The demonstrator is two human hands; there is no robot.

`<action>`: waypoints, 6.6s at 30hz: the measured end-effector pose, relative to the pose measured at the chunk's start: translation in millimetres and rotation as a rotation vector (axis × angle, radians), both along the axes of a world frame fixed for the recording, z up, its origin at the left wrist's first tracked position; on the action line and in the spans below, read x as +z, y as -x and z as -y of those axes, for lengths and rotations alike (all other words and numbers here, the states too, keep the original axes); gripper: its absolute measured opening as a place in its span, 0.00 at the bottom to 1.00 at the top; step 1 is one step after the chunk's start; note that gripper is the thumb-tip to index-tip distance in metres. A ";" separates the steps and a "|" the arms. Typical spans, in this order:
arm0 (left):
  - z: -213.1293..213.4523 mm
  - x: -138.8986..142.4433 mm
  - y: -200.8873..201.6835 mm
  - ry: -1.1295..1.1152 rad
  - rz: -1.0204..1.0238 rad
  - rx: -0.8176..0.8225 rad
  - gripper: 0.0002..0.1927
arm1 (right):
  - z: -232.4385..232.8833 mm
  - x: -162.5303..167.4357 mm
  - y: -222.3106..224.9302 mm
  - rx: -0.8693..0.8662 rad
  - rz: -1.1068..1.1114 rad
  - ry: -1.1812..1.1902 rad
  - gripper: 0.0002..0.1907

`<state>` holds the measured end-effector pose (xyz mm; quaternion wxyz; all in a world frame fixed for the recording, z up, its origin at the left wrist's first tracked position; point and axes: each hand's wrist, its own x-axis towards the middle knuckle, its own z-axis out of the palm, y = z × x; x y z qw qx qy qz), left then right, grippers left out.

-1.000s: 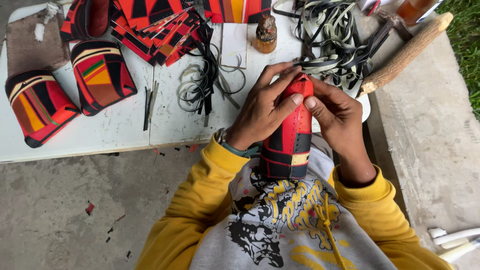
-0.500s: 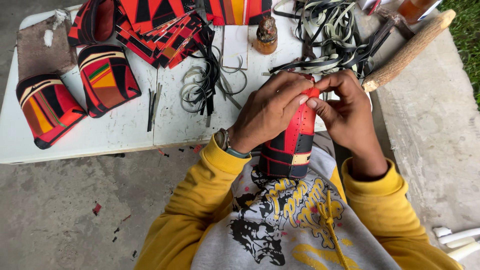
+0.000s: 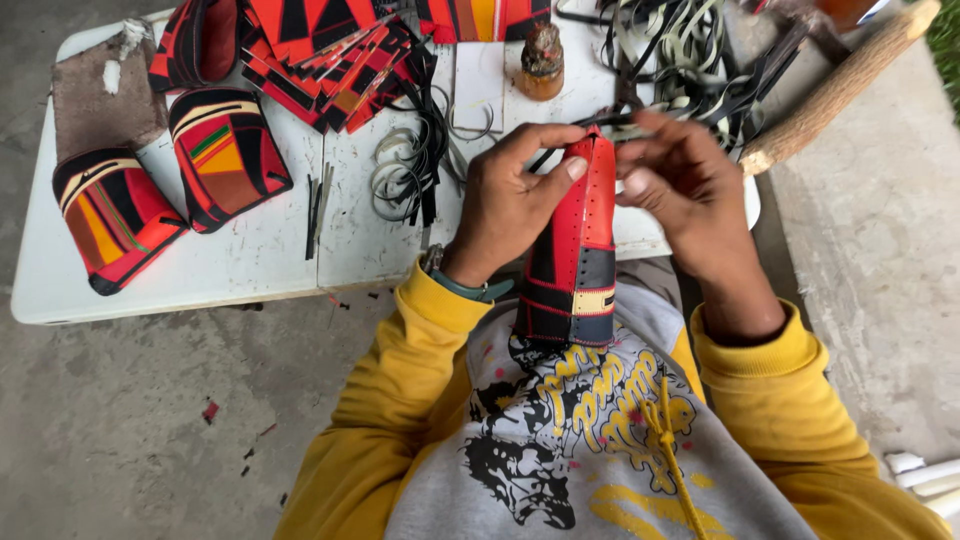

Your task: The person sorts leather strips and metal rings on the table, then picks up a patchwork pouch, opens it, and works the edges and interior by hand, turning and pressing the bag before setting it with the others.

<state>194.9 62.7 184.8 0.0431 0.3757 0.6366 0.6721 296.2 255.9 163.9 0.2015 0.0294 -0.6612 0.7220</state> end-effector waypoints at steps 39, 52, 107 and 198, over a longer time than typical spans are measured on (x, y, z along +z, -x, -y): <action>22.2 -32.6 -12.6 0.040 0.000 -0.063 0.31 | 34.7 13.8 -6.5 -0.059 0.143 -0.136 0.28; 20.7 -65.7 -32.1 0.188 -0.200 0.258 0.20 | 38.2 -16.3 -9.0 -0.152 0.289 -0.469 0.20; -27.5 -88.3 -25.2 -0.683 1.080 -0.524 0.25 | -48.4 34.3 -55.5 0.159 -0.095 -0.053 0.25; -66.4 125.1 75.9 1.035 -0.555 -0.597 0.11 | -84.0 78.6 51.9 0.525 0.340 -0.452 0.16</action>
